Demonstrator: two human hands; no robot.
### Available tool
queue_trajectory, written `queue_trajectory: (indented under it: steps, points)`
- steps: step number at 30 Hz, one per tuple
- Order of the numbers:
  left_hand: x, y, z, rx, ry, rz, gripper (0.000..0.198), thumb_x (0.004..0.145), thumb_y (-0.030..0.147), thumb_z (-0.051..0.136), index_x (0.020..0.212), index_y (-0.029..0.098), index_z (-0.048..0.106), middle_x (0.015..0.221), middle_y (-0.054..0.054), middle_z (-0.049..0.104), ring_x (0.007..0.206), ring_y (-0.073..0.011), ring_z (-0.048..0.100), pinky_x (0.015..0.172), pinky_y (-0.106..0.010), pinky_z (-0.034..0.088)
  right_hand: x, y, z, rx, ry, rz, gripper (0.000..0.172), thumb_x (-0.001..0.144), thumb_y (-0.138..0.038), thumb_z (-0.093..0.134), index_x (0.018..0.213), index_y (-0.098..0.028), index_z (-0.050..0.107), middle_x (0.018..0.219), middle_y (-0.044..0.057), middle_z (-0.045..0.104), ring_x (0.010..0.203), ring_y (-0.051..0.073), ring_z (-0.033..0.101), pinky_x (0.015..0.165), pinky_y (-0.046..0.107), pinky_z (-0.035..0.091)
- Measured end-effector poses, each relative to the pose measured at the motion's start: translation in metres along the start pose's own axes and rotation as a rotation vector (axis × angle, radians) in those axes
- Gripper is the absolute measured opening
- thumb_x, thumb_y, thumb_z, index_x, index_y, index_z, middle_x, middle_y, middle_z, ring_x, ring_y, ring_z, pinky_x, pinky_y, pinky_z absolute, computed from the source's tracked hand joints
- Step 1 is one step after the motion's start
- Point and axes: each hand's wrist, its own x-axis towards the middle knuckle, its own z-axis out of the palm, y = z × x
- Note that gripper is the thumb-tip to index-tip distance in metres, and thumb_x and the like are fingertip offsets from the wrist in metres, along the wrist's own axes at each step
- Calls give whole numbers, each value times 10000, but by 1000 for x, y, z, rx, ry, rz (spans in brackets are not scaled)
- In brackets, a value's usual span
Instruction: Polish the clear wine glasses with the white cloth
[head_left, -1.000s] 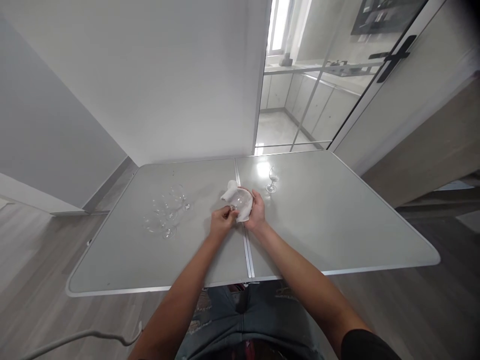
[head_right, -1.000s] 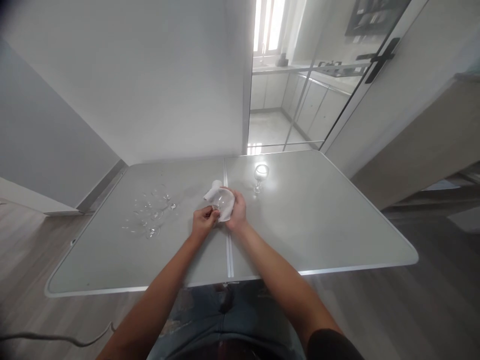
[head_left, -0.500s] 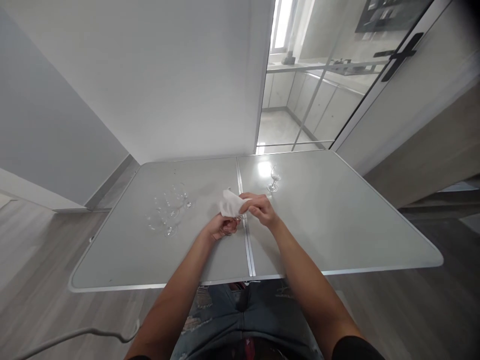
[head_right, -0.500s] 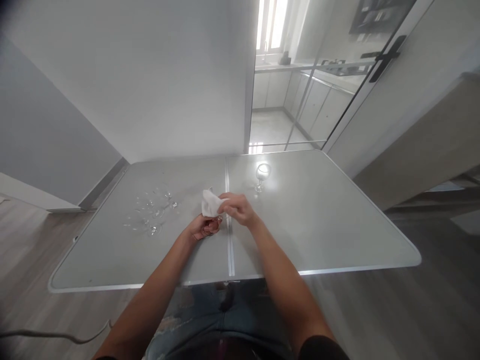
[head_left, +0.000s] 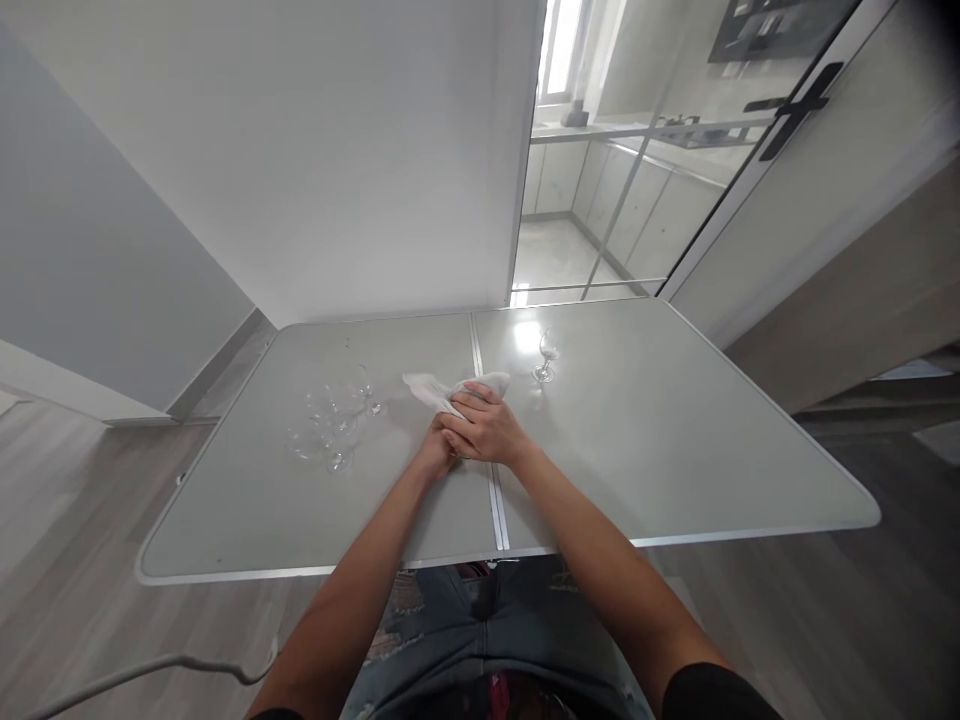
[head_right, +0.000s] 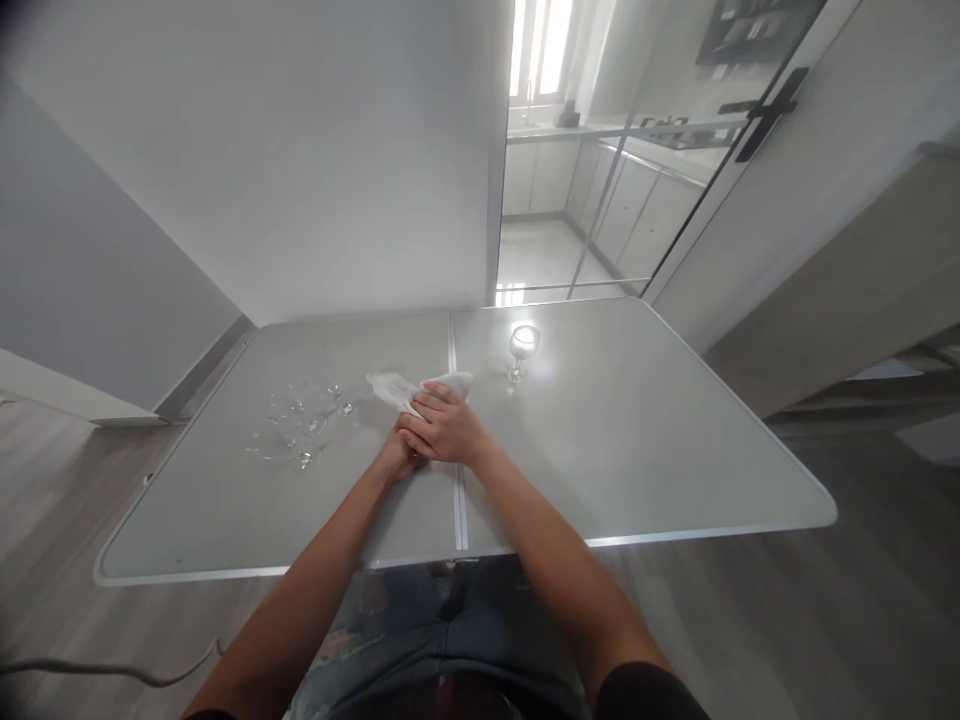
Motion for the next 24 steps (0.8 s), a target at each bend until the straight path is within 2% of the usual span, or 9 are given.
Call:
queue_trajectory:
  steps: [3, 6, 10, 13, 15, 18, 21, 24]
  points:
    - [1, -2, 0, 200, -67, 113, 392, 806, 468, 704, 630, 175, 511, 529, 14, 512, 472, -81, 462, 441, -208, 326, 1, -3, -2, 125, 58, 142, 117, 867, -393, 664, 906, -311, 738, 944, 57, 691, 1115, 283, 567, 1181, 525, 255]
    - [1, 3, 0, 355, -182, 97, 526, 843, 565, 649, 544, 163, 491, 453, 14, 471, 393, -63, 395, 407, -214, 282, 0, 1, -10, 100, 138, 244, 174, 889, -422, 633, 846, -285, 730, 854, 60, 666, 1011, 268, 565, 1130, 490, 297]
    - [-4, 12, 1, 433, -292, 15, 544, 840, 647, 625, 654, 137, 602, 501, 19, 504, 374, -64, 402, 388, -216, 286, -3, 11, -28, 255, 241, 450, 372, 946, -497, 535, 772, -241, 741, 663, 30, 595, 735, 201, 547, 835, 358, 447]
    - [-8, 16, 3, 419, -326, 12, 562, 810, 655, 663, 600, 140, 580, 492, 23, 478, 377, -58, 382, 390, -217, 266, -3, 14, -41, 618, 180, 604, 520, 954, -587, 450, 771, -195, 740, 644, 29, 608, 624, 170, 533, 641, 301, 446]
    - [-8, 15, 4, 363, -311, 42, 549, 778, 646, 706, 603, 142, 578, 485, 26, 467, 382, -56, 362, 395, -218, 250, -1, 12, -42, 914, 167, 667, 561, 928, -641, 436, 780, -179, 717, 657, 37, 633, 599, 173, 552, 575, 292, 455]
    - [-7, 11, 5, 252, -232, 104, 534, 754, 660, 725, 668, 151, 593, 496, 27, 465, 419, -66, 367, 426, -222, 268, 3, 3, -29, 1220, 298, 683, 518, 902, -647, 442, 890, -193, 690, 760, 44, 688, 653, 201, 611, 580, 317, 515]
    - [-2, 6, 3, 244, -133, 184, 598, 792, 735, 629, 633, 161, 565, 503, 11, 470, 471, -86, 389, 485, -237, 323, 7, -4, -8, 1308, 398, 657, 483, 901, -569, 428, 1119, -211, 668, 854, 41, 708, 710, 212, 634, 585, 321, 536]
    - [4, 2, 0, 268, 12, 295, 622, 804, 764, 581, 636, 165, 573, 561, -9, 509, 540, -109, 430, 536, -248, 366, 7, -5, 8, 1296, 356, 626, 508, 866, -446, 443, 1290, -227, 618, 875, 29, 703, 721, 199, 623, 574, 292, 520]
